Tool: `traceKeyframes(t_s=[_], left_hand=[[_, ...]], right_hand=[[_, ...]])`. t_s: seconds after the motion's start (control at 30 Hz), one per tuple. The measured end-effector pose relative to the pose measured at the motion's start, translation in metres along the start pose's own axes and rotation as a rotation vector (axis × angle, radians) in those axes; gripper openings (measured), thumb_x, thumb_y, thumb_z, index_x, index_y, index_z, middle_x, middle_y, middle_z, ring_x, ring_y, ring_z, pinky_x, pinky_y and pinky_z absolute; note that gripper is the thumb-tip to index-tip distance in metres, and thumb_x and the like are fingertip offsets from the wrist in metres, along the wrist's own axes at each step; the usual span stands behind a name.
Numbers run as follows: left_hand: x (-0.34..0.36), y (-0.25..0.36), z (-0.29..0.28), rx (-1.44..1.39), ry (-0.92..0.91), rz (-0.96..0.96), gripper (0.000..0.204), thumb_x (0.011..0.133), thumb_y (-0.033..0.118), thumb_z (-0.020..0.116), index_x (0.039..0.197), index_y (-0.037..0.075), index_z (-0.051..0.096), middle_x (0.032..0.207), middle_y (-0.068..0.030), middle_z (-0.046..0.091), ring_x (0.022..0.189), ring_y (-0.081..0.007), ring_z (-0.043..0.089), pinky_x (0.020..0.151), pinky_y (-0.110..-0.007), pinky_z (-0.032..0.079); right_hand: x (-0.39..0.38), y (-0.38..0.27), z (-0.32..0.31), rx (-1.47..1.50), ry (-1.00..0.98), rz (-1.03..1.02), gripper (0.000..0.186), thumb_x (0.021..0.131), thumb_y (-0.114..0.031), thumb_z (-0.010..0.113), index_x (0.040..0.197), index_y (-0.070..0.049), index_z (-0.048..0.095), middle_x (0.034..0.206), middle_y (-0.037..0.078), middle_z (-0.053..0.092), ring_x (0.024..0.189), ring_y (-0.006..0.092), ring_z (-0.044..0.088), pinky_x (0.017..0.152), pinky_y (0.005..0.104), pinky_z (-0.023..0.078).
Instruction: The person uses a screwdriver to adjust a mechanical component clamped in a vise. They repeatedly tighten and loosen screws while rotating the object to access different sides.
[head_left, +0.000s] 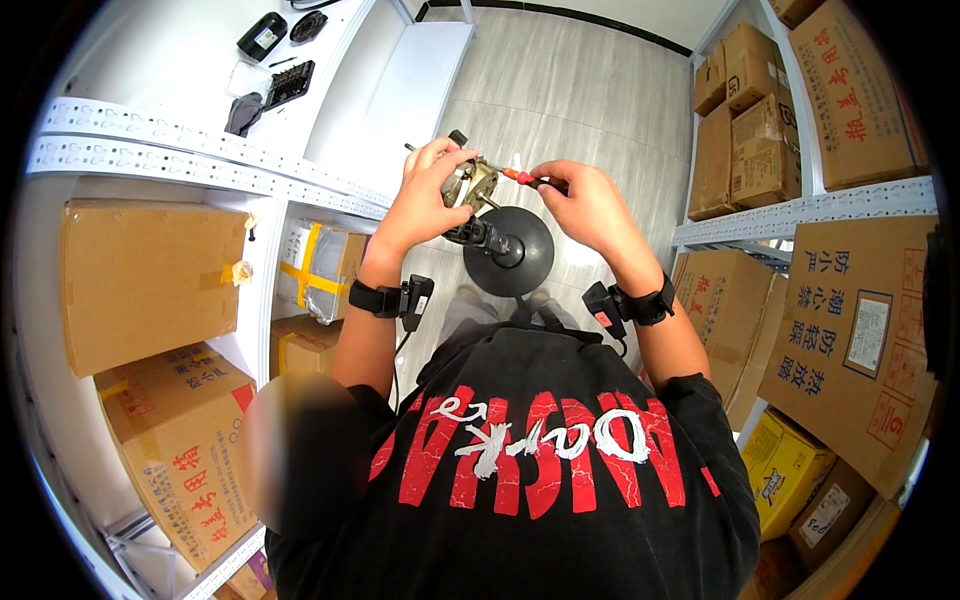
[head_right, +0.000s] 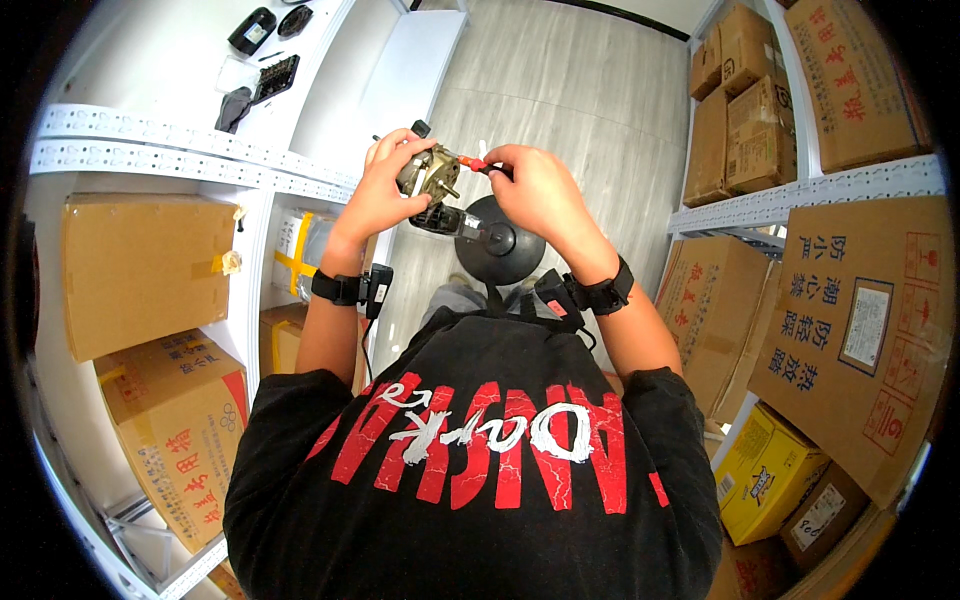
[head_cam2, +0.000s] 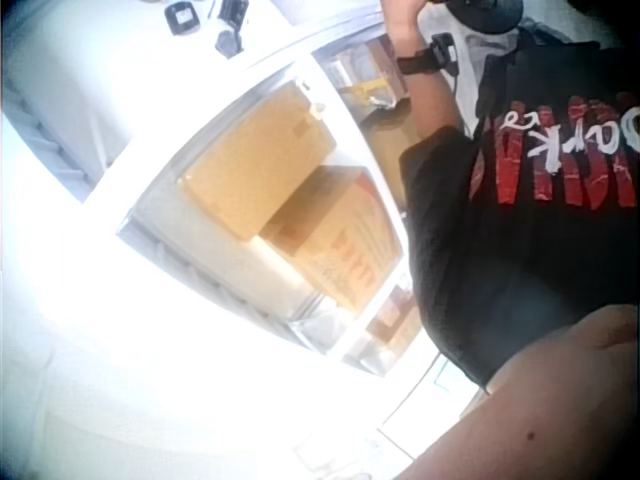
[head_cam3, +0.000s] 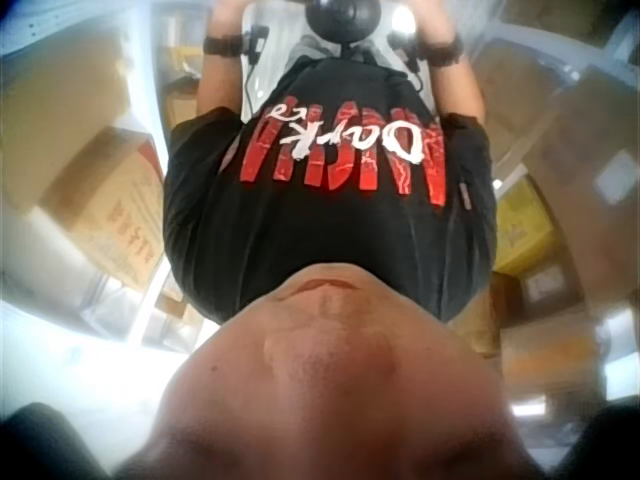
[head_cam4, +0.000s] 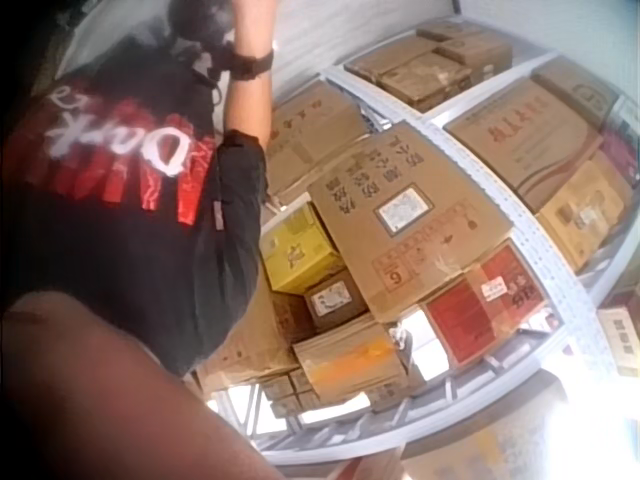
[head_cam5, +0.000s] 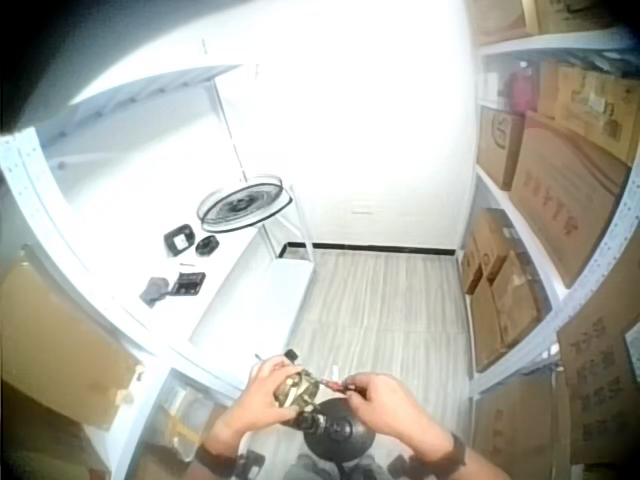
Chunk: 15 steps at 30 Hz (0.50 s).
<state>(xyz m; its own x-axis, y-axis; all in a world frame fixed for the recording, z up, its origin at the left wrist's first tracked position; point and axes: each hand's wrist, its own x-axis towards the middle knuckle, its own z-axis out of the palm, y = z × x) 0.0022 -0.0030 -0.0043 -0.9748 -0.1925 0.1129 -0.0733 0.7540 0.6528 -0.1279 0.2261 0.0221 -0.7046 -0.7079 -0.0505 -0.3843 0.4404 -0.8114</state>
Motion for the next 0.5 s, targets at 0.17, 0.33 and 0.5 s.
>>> traceKeyframes(t_s=[0.17,0.33,0.5], left_hand=[[0.001,-0.001,0.0,-0.002,0.005,0.015,0.071,0.067,0.008,0.076,0.136,0.017,0.064,0.14,-0.009,0.05,0.134,-0.0347,0.042,0.116,-0.045,0.036],[0.0,-0.003,0.002,-0.002,0.012,0.031,0.071,0.067,0.008,0.076,0.136,0.017,0.064,0.14,-0.0092,0.05,0.134,-0.035,0.043,0.117,-0.045,0.036],[-0.001,-0.002,0.002,-0.013,0.009,0.018,0.071,0.067,0.008,0.076,0.136,0.016,0.064,0.14,-0.0094,0.05,0.134,-0.0353,0.042,0.117,-0.045,0.035]], right_hand=[[-0.005,0.016,0.017,-0.121,0.108,-0.105,0.024,0.091,-0.015,0.07,0.11,-0.002,0.075,0.091,0.015,0.072,0.085,0.0332,0.071,0.077,0.0445,0.055],[-0.006,-0.003,0.018,-0.255,0.038,0.012,0.016,0.087,-0.013,0.073,0.095,0.0,0.072,0.094,0.019,0.069,0.086,0.0405,0.067,0.077,0.0484,0.054],[-0.005,0.016,0.026,-0.282,0.258,-0.242,0.02,0.088,-0.019,0.074,0.084,0.0,0.066,0.084,0.019,0.065,0.08,0.0416,0.066,0.073,0.0507,0.054]])
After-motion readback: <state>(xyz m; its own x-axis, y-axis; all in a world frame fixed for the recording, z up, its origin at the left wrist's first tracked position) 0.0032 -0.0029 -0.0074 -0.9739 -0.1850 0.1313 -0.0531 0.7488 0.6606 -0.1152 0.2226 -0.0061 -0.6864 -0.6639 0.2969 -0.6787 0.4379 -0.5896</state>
